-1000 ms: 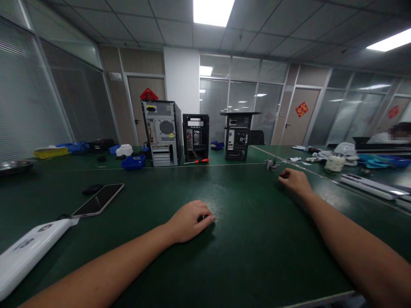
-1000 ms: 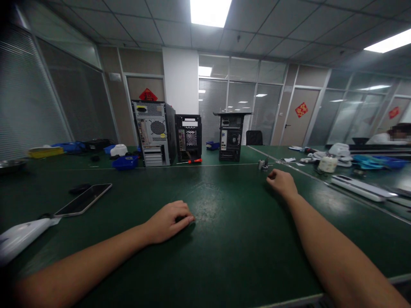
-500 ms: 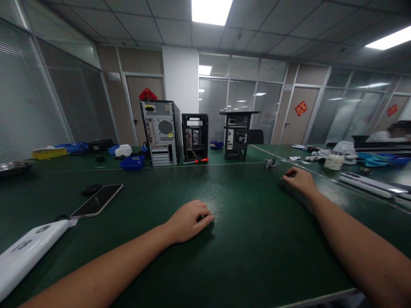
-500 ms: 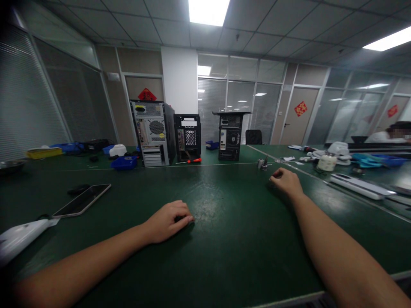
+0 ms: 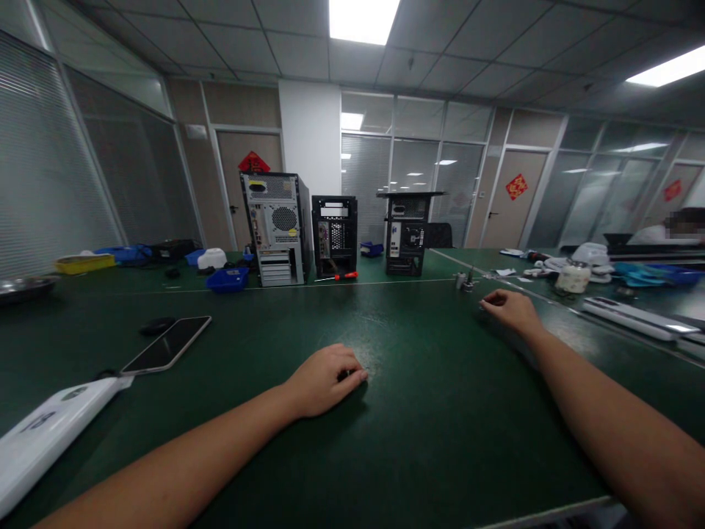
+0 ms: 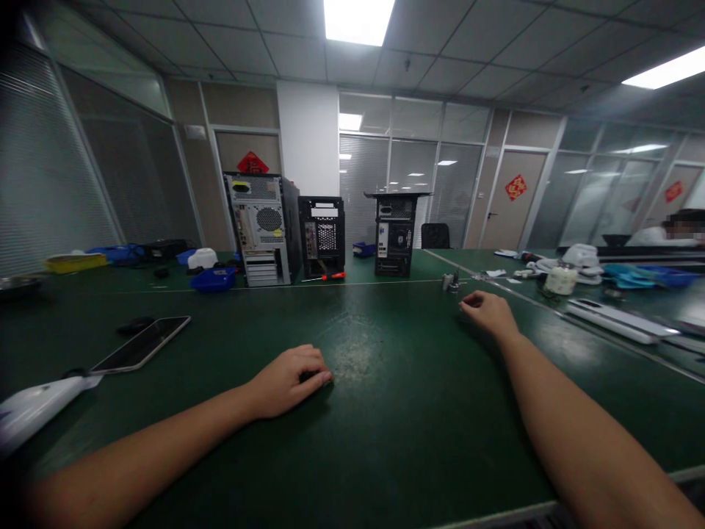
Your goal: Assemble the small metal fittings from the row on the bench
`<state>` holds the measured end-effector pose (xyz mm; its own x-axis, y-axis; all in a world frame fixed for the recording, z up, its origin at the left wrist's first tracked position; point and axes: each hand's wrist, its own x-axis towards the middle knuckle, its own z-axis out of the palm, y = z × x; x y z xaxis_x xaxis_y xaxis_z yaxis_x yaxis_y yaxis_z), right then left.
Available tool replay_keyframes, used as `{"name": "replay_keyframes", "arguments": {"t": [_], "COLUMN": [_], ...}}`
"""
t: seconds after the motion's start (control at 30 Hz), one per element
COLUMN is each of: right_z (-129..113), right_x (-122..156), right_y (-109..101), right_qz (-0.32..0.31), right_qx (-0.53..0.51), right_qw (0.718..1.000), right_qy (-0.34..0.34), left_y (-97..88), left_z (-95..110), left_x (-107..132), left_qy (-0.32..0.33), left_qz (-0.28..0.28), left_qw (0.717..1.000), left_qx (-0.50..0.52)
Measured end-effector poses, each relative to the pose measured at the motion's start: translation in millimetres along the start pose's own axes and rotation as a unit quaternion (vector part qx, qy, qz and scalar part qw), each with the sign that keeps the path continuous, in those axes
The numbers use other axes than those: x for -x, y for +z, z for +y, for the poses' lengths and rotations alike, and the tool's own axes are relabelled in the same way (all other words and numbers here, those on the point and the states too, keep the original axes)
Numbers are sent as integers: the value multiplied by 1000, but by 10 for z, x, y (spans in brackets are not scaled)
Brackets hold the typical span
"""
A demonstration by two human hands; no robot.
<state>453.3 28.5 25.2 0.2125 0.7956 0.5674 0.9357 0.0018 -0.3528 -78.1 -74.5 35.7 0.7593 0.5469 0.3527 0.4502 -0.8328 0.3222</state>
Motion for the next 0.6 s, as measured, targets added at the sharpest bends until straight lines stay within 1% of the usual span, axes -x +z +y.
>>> {"name": "replay_keyframes", "arguments": {"t": [0.13, 0.37, 0.6], "right_z": [4, 8, 101], "right_x": [-2, 0, -29], "right_y": [-15, -19, 32], "right_qz": [-17, -37, -57], "right_qx": [-25, -62, -110], "right_qw": [999, 996, 989], "right_qy": [11, 54, 74], "left_y": [11, -1, -7], "left_z": [-2, 43, 45], "left_x": [-14, -34, -33], "left_qy": [-5, -7, -6], "left_qz": [-3, -6, -8], "left_qw": [1000, 1000, 1000], "left_qx": [6, 3, 5]}}
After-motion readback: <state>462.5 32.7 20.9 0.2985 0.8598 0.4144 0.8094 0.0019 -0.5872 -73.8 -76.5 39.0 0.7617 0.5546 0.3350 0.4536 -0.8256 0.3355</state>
